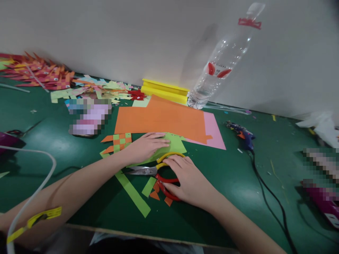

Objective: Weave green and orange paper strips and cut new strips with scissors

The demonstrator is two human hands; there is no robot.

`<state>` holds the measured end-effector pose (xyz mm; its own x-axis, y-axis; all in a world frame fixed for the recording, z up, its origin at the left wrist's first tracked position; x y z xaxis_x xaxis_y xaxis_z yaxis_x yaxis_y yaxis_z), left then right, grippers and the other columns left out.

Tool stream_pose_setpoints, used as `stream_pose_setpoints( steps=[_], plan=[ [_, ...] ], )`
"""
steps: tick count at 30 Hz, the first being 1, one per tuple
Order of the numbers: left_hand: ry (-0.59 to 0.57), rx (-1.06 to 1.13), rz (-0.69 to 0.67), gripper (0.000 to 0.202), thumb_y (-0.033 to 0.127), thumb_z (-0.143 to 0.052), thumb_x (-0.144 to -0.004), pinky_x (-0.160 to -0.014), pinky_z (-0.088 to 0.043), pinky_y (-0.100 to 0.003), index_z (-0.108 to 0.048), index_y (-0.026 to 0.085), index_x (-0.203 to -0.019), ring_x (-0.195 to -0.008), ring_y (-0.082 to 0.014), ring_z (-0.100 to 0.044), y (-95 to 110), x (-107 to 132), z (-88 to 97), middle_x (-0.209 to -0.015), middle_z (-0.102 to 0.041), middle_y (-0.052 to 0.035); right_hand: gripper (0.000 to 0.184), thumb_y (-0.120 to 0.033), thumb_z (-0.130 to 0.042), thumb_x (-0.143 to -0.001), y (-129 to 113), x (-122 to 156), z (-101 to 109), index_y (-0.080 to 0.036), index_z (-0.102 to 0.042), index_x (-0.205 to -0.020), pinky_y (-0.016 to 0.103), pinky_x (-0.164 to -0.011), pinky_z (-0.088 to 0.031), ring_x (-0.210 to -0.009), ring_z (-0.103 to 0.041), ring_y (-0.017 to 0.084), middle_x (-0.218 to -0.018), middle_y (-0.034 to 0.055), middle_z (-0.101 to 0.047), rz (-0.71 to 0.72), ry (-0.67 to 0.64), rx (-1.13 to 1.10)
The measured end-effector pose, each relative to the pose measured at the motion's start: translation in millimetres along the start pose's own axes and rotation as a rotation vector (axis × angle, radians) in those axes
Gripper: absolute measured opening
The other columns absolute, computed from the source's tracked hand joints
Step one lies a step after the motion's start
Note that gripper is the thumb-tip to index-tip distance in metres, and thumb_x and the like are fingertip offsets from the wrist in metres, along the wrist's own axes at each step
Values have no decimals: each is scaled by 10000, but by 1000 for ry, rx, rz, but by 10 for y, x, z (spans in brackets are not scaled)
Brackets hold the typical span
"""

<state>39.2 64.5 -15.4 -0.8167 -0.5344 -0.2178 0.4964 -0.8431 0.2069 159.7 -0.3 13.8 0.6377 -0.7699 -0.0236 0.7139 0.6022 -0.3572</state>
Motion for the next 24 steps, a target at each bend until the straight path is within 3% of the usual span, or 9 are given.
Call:
stream_pose_setpoints(
  steps=[8,11,15,18,22,24],
  plan=[
    [19,79,35,404,112,-321,-926,-1100,-270,-370,-484,211,-1283,-1347,-150,-292,-63,-20,-23,-1360,-502,11,440,-350,-609,-777,48,53,60,-216,-527,-1187,404,-973,-398,-1125,-500,232,-1184,68,-581,26,-65,-143],
    [72,167,77,402,94,-300,-923,-1087,-308,-364,-543,210,-1222,-1315,-143,-353,-128,-21,-26,-1322,-538,-1,450,-305,-644,-724,223,123,175,-246,-547,-1159,405,-978,-407,-1149,-499,229,-1177,53,-591,29,-89,-219],
    [103,239,146,373,116,-290,-934,-1058,-361,-358,-572,184,-1168,-1268,-143,-421,-176,-7,-3,-1300,-552,-46,507,-268,-675,-648,647,233,355,-263,-565,-1143,362,-893,-488,-1070,-578,226,-1201,47,-590,-42,-91,-324],
    [85,228,160,342,140,-314,-934,-1047,-373,-361,-566,165,-1165,-1261,-159,-429,-136,1,36,-1304,-541,-75,497,-281,-639,-698,1008,269,504,-225,-535,-1181,368,-909,-480,-1074,-585,234,-1247,77,-568,-163,103,-338],
    [56,137,116,308,180,-366,-928,-1047,-364,-376,-558,175,-1169,-1273,-187,-410,-26,-1,88,-1305,-532,-79,450,-333,-665,-678,1440,379,653,-196,-552,-1092,421,-881,-476,-1054,-585,265,-1207,108,-589,-447,565,-171],
    [60,91,89,297,201,-380,-929,-1046,-361,-380,-552,176,-1170,-1280,-191,-399,19,-3,112,-1309,-526,-80,432,-356,-680,-651,1542,404,632,-197,-561,-1034,435,-817,-485,-1054,-567,293,-1171,110,-605,-496,633,-62]
  ],
)
Point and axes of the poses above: each hand's wrist, its own x-axis away from the middle knuckle, its own z-axis out of the back of the hand, y = z × x, the point moved 6 cm from there along -x, towards the middle knuckle
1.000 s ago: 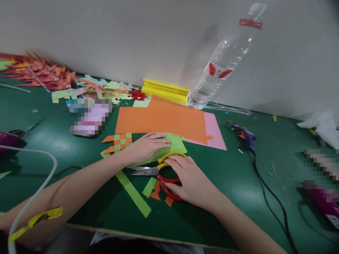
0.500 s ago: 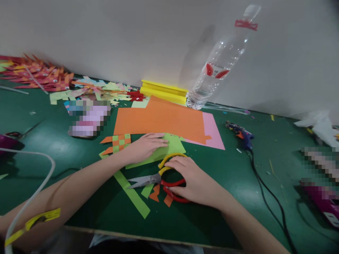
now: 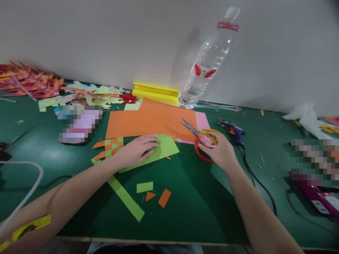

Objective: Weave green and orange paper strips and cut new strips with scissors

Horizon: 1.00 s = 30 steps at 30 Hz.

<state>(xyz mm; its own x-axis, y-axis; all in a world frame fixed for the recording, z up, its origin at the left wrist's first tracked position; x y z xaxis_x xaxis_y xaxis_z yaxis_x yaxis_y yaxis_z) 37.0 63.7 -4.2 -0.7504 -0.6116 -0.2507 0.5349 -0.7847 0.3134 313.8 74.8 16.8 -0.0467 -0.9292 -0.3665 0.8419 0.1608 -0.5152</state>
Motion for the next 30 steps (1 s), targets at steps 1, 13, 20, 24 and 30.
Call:
stream_pose_setpoints(
  steps=[1,13,20,24,30],
  plan=[
    [5,-21,-15,293,209,-382,-930,-1051,-354,-382,-554,176,-1165,-1278,-189,-402,20,0,9,-1303,-531,-78,429,-363,-681,-643,46,-3,-9,-189,-557,-1014,445,-801,-481,-1036,-565,301,-1147,116,-611,-15,29,32],
    [69,-284,-149,275,230,-382,-934,-1008,-382,-384,-571,172,-1126,-1143,-202,-524,238,53,22,-1189,-617,-61,440,-384,-513,-848,-416,152,-154,-192,-435,-1236,466,-986,-377,-1192,-468,270,-1262,130,-529,325,-103,77],
    [-36,-268,-63,432,431,-419,-910,-1013,-367,-399,-474,158,-1241,-1217,-256,-459,193,40,-49,-1341,-490,-109,469,-372,-429,-910,-672,390,-482,-251,-356,-1356,538,-1099,-205,-1339,-323,230,-1407,45,-442,584,-502,167],
    [-20,-246,-75,471,430,-407,-921,-1047,-331,-375,-396,168,-1312,-1244,-231,-434,187,50,-60,-1364,-476,-90,434,-373,-466,-895,-672,381,-456,-252,-426,-1310,545,-1094,-206,-1316,-363,224,-1344,55,-513,564,-509,131],
    [-26,-208,-96,393,390,-415,-927,-980,-405,-340,-439,202,-1272,-1173,-207,-509,176,54,-85,-1338,-510,-64,337,-340,-519,-874,-686,370,-429,-251,-526,-1199,533,-1097,-197,-1271,-424,211,-1240,40,-597,580,-468,82]
  ],
)
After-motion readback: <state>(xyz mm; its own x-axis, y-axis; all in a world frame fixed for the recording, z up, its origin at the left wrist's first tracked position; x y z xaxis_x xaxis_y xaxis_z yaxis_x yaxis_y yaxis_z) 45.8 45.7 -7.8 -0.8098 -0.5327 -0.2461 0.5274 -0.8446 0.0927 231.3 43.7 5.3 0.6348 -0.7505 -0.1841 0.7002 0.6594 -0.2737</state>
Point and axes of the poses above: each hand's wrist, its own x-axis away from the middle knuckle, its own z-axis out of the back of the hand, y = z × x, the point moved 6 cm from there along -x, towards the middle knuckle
